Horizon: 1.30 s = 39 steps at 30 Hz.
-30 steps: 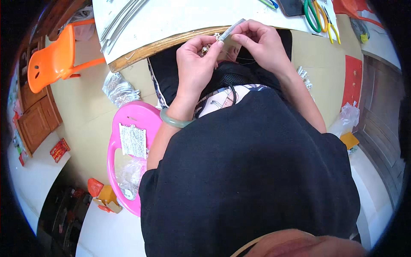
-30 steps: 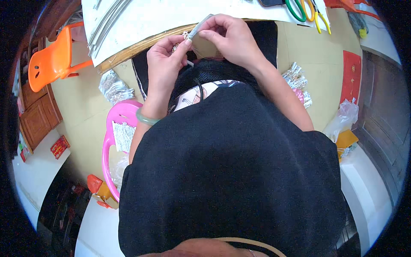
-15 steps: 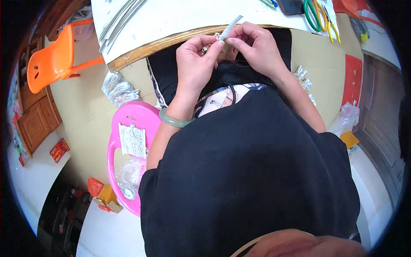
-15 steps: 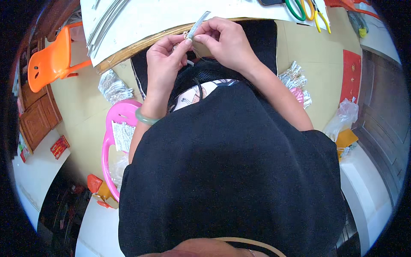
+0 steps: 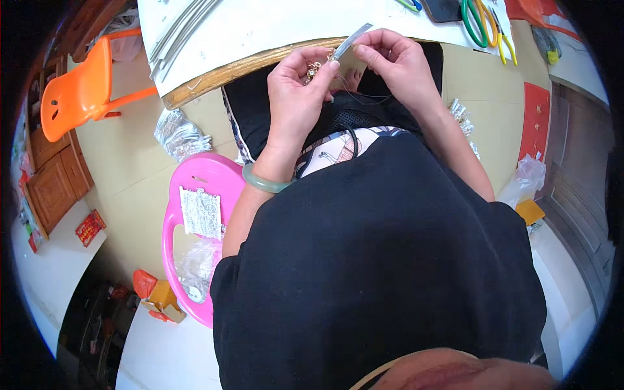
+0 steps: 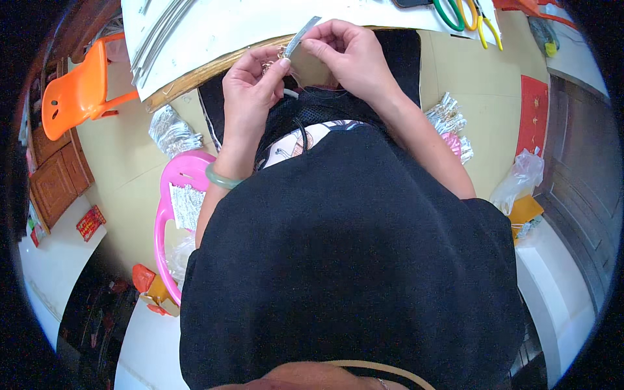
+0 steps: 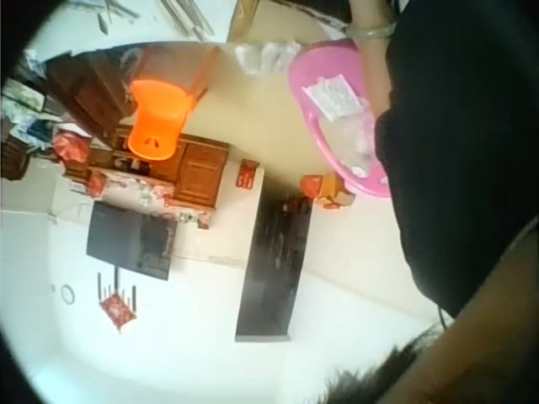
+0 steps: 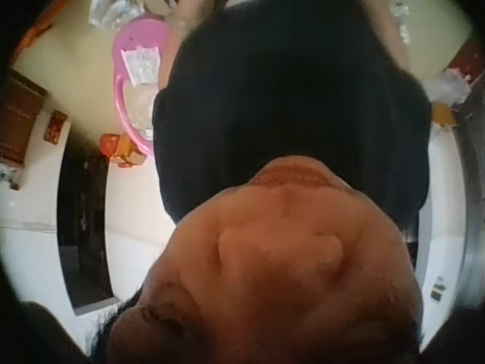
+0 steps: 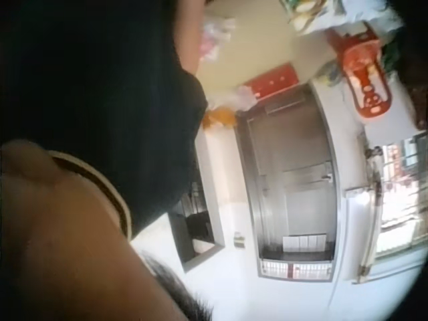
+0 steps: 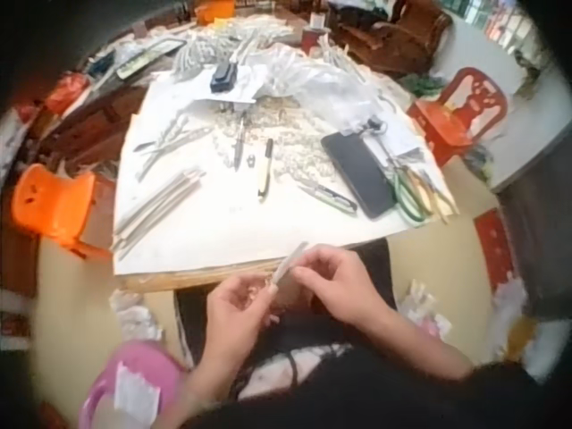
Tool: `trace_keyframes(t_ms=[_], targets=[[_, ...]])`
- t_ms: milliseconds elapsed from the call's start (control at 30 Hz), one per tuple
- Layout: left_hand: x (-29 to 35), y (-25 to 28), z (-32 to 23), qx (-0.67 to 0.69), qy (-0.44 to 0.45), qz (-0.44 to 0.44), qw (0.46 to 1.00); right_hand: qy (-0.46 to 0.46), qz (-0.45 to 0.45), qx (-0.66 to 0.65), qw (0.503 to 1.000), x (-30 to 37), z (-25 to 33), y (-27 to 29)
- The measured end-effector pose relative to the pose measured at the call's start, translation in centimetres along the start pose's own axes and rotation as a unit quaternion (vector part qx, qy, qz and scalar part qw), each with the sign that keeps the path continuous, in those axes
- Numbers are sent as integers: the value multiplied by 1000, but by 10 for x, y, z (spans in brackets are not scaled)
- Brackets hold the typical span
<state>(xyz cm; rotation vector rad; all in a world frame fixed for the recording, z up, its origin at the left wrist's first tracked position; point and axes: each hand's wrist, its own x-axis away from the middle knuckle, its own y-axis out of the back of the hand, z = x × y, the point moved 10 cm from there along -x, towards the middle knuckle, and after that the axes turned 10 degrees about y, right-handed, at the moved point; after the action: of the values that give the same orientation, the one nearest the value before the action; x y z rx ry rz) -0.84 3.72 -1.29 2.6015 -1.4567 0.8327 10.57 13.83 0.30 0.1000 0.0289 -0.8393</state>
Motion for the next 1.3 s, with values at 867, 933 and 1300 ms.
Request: trace_keyframes(t_ms=[867, 933, 1300], targets=[[61, -15, -71, -336, -490, -137, 792, -25, 161, 106, 981, 25, 17, -6], [66, -17, -71, -336, -522, -139, 772, -19, 125, 69, 990, 24, 25, 0], [72, -24, -67, -356, -553, -111, 745, 35, 60, 184, 980, 10, 43, -9]])
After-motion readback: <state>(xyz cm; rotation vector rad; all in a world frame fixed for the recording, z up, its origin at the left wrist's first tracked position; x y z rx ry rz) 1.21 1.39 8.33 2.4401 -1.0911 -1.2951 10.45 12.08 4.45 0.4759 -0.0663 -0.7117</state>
